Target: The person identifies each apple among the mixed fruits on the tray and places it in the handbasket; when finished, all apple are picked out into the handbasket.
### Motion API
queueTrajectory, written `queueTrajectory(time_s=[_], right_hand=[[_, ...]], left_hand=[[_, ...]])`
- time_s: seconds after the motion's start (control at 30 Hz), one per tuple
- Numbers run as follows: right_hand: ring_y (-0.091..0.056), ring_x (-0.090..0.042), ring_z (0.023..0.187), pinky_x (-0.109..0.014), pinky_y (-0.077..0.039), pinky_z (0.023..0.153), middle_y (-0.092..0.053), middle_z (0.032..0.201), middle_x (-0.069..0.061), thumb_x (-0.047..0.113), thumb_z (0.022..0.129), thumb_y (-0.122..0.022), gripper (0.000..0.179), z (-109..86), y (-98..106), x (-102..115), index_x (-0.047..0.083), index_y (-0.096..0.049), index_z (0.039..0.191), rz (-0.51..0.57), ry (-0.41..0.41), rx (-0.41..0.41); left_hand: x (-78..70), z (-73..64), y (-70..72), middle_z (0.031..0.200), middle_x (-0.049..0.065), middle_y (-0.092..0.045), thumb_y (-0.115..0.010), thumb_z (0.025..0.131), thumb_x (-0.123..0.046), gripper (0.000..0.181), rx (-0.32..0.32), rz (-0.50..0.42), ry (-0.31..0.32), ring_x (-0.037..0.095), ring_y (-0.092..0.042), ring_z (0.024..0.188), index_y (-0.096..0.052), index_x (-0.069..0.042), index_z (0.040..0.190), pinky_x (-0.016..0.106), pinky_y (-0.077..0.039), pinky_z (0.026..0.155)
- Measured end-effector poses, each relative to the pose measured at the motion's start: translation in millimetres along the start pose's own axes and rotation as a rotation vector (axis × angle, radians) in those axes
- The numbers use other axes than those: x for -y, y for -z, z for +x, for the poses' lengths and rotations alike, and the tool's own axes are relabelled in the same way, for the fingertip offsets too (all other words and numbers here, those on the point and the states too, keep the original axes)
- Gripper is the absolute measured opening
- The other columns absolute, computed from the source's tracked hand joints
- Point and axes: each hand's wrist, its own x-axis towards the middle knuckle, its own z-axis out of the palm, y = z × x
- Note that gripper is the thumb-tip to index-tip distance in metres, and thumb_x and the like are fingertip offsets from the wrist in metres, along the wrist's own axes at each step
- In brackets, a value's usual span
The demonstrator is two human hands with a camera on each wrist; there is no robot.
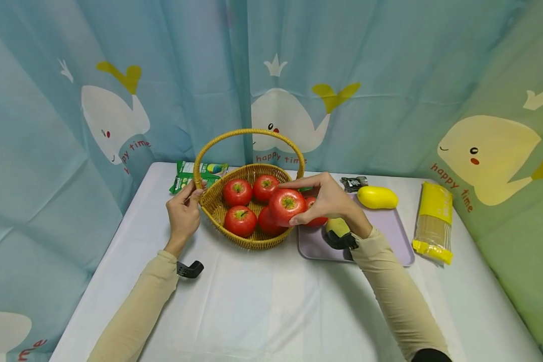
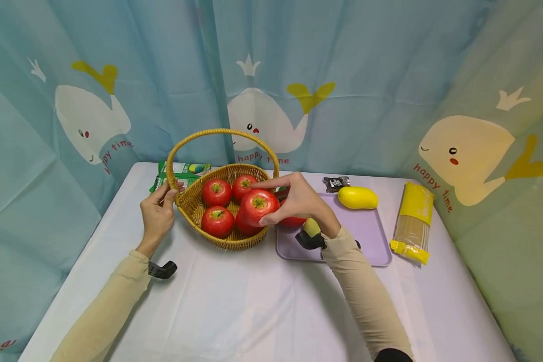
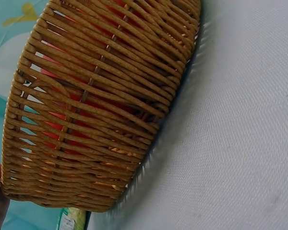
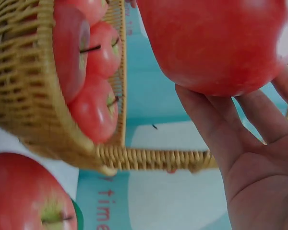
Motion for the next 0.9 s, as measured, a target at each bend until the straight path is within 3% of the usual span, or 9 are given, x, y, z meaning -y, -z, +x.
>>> queueTrajectory(time_s=[0.3, 0.47, 0.67, 0.9], right_hand=[[-0.074, -0.024, 0.109, -0.05, -0.066, 0.094, -0.076, 0.13, -0.011, 0.006, 0.068, -0.099, 0.069, 19.6, -16, -7, 0.011, -0.077, 0.133, 0.025, -0.005, 0.011], [-0.071, -0.028, 0.116, -0.054, -0.064, 0.098, -0.074, 0.134, -0.012, 0.008, 0.07, -0.099, 0.068, 29.2, -26, -8, 0.011, -0.076, 0.134, 0.069, -0.043, 0.029], [-0.07, -0.026, 0.114, -0.044, -0.066, 0.094, -0.073, 0.135, -0.009, 0.012, 0.069, -0.1, 0.067, 41.1, -37, -10, 0.014, -0.077, 0.132, 0.042, -0.054, 0.032], [-0.069, -0.028, 0.116, -0.04, -0.066, 0.095, -0.073, 0.136, -0.007, 0.015, 0.07, -0.101, 0.068, 55.1, -46, -14, 0.017, -0.077, 0.133, 0.055, -0.083, 0.016]], left_hand=[[-1.9, 0.8, -2.6, 0.123, 0.032, -0.073, -0.062, 0.104, 0.004, 0.035, -0.009, 0.027, 0.0, 0.046, -0.073, 0.111, -0.063, 0.011, 0.139, 0.012, -0.058, 0.095], [-13.9, 0.4, -4.6, 0.121, 0.038, -0.07, -0.059, 0.103, 0.009, 0.035, -0.014, 0.031, -0.011, 0.052, -0.07, 0.109, -0.061, 0.016, 0.137, 0.01, -0.057, 0.095], [-35.4, 0.9, -4.3, 0.12, 0.038, -0.071, -0.059, 0.104, 0.009, 0.033, -0.013, 0.063, -0.014, 0.051, -0.071, 0.109, -0.061, 0.018, 0.136, 0.009, -0.056, 0.094], [-35.3, 1.5, -3.6, 0.12, 0.039, -0.071, -0.06, 0.103, 0.009, 0.034, -0.009, 0.044, -0.026, 0.05, -0.072, 0.109, -0.061, 0.018, 0.135, 0.009, -0.057, 0.094]])
